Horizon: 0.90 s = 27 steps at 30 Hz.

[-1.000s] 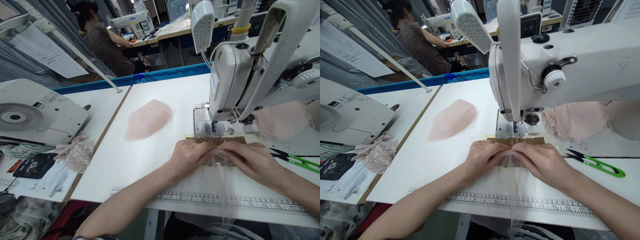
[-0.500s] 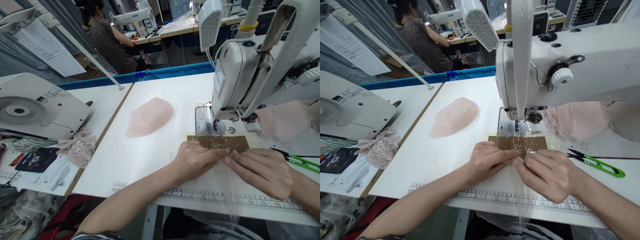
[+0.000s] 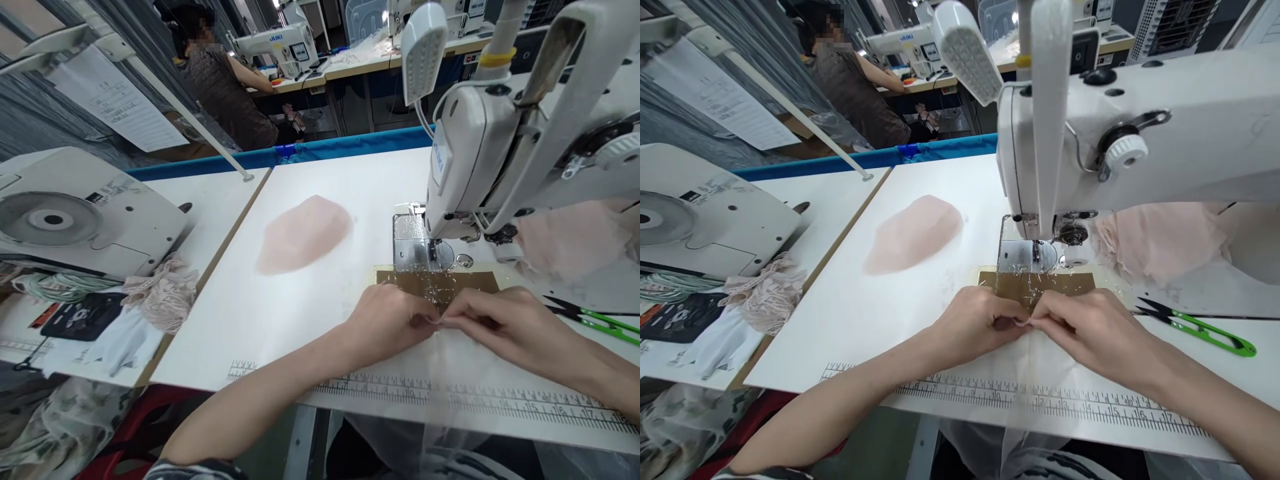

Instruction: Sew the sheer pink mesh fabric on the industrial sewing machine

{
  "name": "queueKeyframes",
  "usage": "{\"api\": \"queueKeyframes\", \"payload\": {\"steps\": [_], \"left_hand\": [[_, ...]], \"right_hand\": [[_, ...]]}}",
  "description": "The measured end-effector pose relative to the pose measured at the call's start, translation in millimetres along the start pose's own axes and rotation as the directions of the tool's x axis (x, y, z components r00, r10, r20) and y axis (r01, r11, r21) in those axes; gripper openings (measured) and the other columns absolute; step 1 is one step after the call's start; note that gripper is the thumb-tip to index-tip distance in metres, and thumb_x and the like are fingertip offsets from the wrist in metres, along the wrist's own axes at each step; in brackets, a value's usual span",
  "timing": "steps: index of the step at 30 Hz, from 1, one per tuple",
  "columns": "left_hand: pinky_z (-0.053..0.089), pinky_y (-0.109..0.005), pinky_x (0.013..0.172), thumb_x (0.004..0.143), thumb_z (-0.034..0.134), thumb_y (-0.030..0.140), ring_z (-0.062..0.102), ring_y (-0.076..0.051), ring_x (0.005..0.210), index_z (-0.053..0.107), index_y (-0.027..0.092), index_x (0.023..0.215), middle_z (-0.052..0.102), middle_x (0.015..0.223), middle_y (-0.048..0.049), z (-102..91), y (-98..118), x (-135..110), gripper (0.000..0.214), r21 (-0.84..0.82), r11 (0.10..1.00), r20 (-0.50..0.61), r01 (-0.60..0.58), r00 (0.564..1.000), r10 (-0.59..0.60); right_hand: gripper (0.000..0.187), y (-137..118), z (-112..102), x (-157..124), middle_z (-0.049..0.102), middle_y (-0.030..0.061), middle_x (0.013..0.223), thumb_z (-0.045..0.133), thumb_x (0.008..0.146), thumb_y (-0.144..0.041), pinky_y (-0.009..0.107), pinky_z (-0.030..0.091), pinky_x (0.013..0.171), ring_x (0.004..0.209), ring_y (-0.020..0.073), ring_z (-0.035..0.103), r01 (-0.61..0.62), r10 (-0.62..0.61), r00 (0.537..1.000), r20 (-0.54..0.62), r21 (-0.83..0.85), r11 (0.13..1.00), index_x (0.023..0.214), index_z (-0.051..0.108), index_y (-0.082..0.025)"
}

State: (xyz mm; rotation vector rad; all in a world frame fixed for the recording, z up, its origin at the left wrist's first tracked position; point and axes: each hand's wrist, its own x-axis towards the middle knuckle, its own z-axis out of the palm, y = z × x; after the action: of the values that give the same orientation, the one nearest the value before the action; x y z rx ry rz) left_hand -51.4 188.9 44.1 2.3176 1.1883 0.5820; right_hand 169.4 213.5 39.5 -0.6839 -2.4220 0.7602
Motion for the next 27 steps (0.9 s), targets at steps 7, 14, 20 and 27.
{"api": "queueKeyframes", "payload": {"steps": [7, 14, 20, 27], "left_hand": [[0.041, -0.026, 0.051, 0.083, 0.075, 0.029, 0.058, -0.013, 0.050, 0.063, 0.017, 0.112, 0.067, 0.062, 0.0060, 16.4, -7.3, 4.6, 0.033, 0.216, 0.963, -0.189, 0.164, 0.974, -0.123], [0.042, -0.042, 0.098, 0.092, 0.064, 0.018, 0.063, -0.020, 0.100, 0.065, 0.017, 0.106, 0.072, 0.108, -0.0041, 16.9, -2.9, -0.5, 0.014, 0.623, 0.779, -0.280, -0.067, 0.911, 0.302], [0.042, -0.040, 0.100, 0.097, 0.055, 0.012, 0.058, -0.020, 0.117, 0.068, 0.013, 0.112, 0.069, 0.126, -0.0061, 23.3, 3.2, -12.0, 0.021, 0.723, 0.665, -0.094, -0.187, 0.927, 0.363], [0.042, -0.042, 0.098, 0.102, 0.053, 0.026, 0.059, -0.021, 0.118, 0.069, 0.016, 0.118, 0.071, 0.126, -0.0031, 17.0, 0.1, -6.3, 0.025, 0.650, 0.742, -0.110, -0.165, 0.945, 0.307]], "right_hand": [[0.018, 24.7, 11.6, 11.4, 0.074, -0.0006, 0.074, 0.056, 0.098, -0.027, 0.024, 0.048, 0.049, 0.055, 0.0119, 0.064, -0.153, 0.126, 0.977, -0.173, -0.158, 0.976, 0.093, 0.073, -0.022], [0.013, 30.2, 12.9, 18.9, 0.074, -0.0013, 0.081, 0.060, 0.095, -0.022, 0.032, 0.049, 0.063, 0.061, 0.0145, 0.066, -0.194, 0.137, 0.969, -0.207, -0.285, 0.939, 0.093, 0.073, -0.021], [0.014, 31.9, 14.6, 18.3, 0.074, 0.0008, 0.081, 0.058, 0.097, -0.022, 0.032, 0.046, 0.068, 0.069, 0.0166, 0.067, -0.159, 0.090, 0.974, -0.208, -0.349, 0.924, 0.092, 0.070, -0.019], [0.038, 29.9, -5.0, 4.0, 0.072, 0.0120, 0.086, 0.045, 0.103, -0.036, 0.041, 0.043, 0.073, 0.072, 0.0248, 0.064, -0.049, -0.033, 0.996, -0.088, -0.790, 0.611, 0.117, 0.071, -0.014]]}}
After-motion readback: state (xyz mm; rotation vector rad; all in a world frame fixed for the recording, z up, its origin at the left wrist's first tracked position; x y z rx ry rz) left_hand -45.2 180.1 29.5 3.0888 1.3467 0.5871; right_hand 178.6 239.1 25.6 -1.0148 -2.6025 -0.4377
